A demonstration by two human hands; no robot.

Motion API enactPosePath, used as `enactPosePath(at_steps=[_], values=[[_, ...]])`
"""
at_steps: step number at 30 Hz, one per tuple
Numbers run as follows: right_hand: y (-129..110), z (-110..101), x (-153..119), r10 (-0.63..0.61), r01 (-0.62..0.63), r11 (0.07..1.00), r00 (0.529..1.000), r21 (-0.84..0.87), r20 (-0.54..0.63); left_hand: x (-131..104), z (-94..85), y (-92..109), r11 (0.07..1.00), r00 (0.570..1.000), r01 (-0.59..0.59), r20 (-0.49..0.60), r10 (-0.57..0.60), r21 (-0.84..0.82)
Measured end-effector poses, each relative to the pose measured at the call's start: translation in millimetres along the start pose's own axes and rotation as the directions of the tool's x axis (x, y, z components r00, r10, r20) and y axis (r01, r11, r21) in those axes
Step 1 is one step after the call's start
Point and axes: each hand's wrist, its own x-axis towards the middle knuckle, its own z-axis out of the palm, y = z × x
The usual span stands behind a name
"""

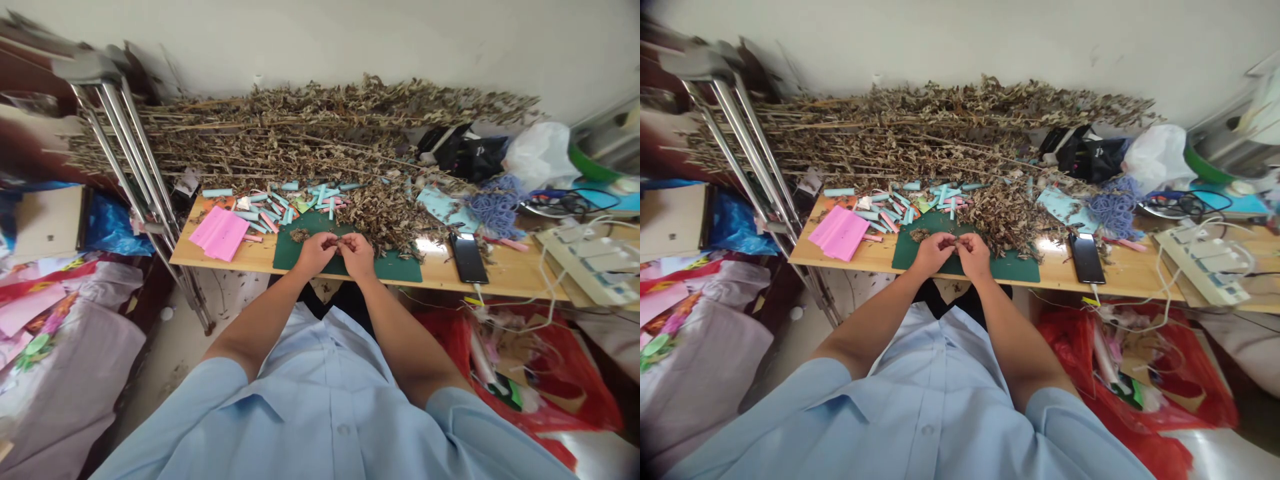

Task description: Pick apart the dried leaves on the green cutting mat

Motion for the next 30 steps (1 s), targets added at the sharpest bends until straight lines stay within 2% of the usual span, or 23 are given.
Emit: enactPosePath(at_steps=[5, 9, 12, 18, 21, 30], values=[[-1.1, -1.0, 0.0, -0.006, 0.006, 1.0, 1.0, 0.016, 0.016, 0.3, 2.2, -5.3, 1.0, 1.0, 0.002, -0.031, -0.002, 0.016], [-2.8, -2.0, 3.0, 0.042, -0.038, 0.996, 0.998, 0.08, -0.05, 2.2, 1.4, -6.2, 0.995, 0.997, 0.058, -0.039, -0.062, -0.081], [-4.9, -2.1, 2.7, 0.035, -0.032, 0.994, 0.999, 0.1, -0.024, 4.0, 1.0, -6.0, 0.98, 0.993, 0.107, -0.037, -0.115, -0.17], [-4.5, -2.5, -1.2, -0.047, 0.051, 0.995, 0.998, -0.086, 0.041, 6.1, -0.7, -2.8, 0.952, 0.986, 0.155, -0.027, -0.168, -0.263], [-4.6, -2.2, -1.3, -0.079, 0.084, 0.988, 0.996, -0.132, 0.038, 6.0, -1.5, -0.8, 0.947, 0.988, 0.139, -0.031, -0.154, -0.291], [-10.9, -2.2, -2.4, -0.024, 0.029, 0.986, 0.999, -0.162, 0.037, 5.2, -0.5, -4.1, 0.959, 0.99, 0.113, -0.047, -0.129, -0.26]])
